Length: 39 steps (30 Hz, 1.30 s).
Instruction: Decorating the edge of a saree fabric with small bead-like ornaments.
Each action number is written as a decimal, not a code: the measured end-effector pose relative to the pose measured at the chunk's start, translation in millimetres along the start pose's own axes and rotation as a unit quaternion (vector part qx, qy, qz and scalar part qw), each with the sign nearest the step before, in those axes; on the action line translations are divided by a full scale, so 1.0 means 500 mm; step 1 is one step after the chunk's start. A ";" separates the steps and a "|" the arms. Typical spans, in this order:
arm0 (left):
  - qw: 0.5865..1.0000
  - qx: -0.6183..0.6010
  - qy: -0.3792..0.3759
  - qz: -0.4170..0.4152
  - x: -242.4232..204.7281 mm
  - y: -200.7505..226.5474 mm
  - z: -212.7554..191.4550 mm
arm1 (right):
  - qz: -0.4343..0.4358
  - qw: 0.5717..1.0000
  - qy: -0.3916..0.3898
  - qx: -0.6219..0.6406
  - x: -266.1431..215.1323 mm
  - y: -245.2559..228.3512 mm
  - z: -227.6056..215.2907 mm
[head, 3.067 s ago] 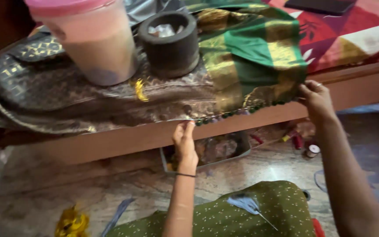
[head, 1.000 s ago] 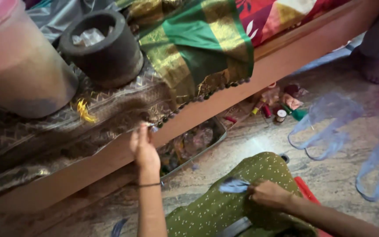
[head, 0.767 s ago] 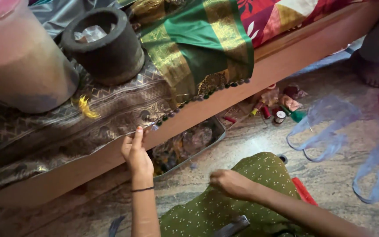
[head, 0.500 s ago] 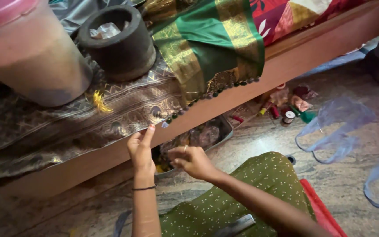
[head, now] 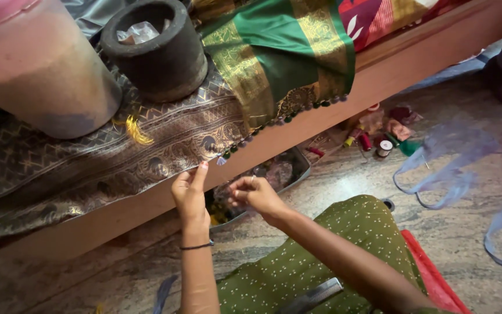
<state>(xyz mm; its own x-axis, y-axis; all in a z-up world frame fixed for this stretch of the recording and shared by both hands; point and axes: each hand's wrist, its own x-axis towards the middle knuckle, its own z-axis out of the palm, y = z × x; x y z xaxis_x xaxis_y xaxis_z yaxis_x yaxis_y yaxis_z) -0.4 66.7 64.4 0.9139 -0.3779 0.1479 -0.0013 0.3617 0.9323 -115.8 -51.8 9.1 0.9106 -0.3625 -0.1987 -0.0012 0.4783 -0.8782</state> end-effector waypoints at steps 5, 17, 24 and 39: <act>0.999 0.034 0.006 0.004 -0.004 0.024 0.011 | -0.026 0.999 0.022 -0.024 0.025 -0.049 0.044; 0.998 0.062 -0.005 0.021 -0.003 0.033 0.008 | -0.091 0.995 0.018 -0.042 0.036 -0.076 0.066; 0.999 0.033 -0.018 0.022 -0.003 0.013 -0.002 | -0.148 0.981 0.017 -0.126 0.029 -0.071 0.055; 1.000 0.023 -0.017 -0.011 0.004 0.029 -0.009 | -0.105 0.994 0.034 -0.006 0.030 -0.058 0.082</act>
<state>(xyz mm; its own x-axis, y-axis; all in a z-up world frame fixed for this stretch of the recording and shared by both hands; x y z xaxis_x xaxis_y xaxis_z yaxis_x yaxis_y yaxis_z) 3.2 75.1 76.8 0.9000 -0.4134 0.1380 -0.0009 0.3148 0.9492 -85.2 -38.4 49.5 0.8613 -0.5066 -0.0385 0.1807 0.3763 -0.9087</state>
